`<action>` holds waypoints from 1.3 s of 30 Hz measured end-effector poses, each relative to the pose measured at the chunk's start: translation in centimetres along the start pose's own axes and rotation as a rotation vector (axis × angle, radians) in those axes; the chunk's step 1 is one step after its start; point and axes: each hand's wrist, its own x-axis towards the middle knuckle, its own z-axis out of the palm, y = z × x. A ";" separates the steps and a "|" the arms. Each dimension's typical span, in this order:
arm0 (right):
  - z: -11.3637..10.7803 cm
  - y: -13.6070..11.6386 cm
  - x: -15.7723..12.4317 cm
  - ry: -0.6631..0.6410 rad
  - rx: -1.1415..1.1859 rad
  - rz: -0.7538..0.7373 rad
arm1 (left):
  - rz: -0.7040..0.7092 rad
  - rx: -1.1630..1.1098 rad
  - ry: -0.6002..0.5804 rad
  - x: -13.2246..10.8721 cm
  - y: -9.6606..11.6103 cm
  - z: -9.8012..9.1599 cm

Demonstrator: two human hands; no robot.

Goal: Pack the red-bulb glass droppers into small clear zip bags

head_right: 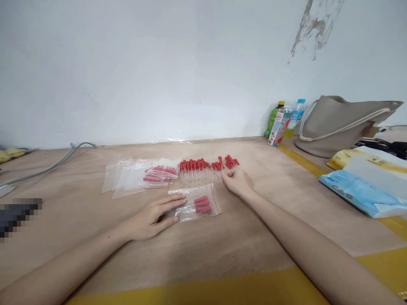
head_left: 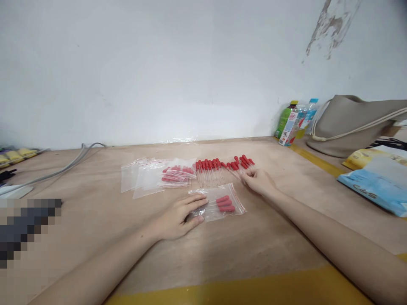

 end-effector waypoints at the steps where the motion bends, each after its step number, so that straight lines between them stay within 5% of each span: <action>1: 0.0 0.0 0.0 0.018 0.067 -0.009 | 0.003 -0.004 0.001 0.0 0.0 0.0; 4: -0.1 0.0 0.0 0.044 0.340 -0.026 | 0.002 -0.020 0.008 0.0 0.1 0.0; 9: -0.5 -0.6 -1.2 -0.131 0.724 -0.061 | -0.006 -0.020 0.009 0.0 0.1 0.1; 16: -0.4 -1.1 -2.9 -0.327 0.854 -0.070 | -0.029 -0.015 -0.016 0.1 0.2 0.0; 25: 0.8 -0.8 -2.6 -0.328 1.085 0.070 | -0.034 -0.008 -0.021 0.0 0.3 -0.1; 33: 0.9 -1.4 -3.4 -0.186 1.077 0.209 | -0.013 -0.026 -0.004 -0.1 0.1 -0.1; 36: 1.1 -1.2 -3.8 -0.118 1.004 0.158 | -0.015 -0.020 -0.008 -0.1 0.1 0.0; 39: 1.1 -0.5 -3.6 -0.207 0.781 0.002 | -0.009 -0.019 -0.003 -0.1 0.1 0.0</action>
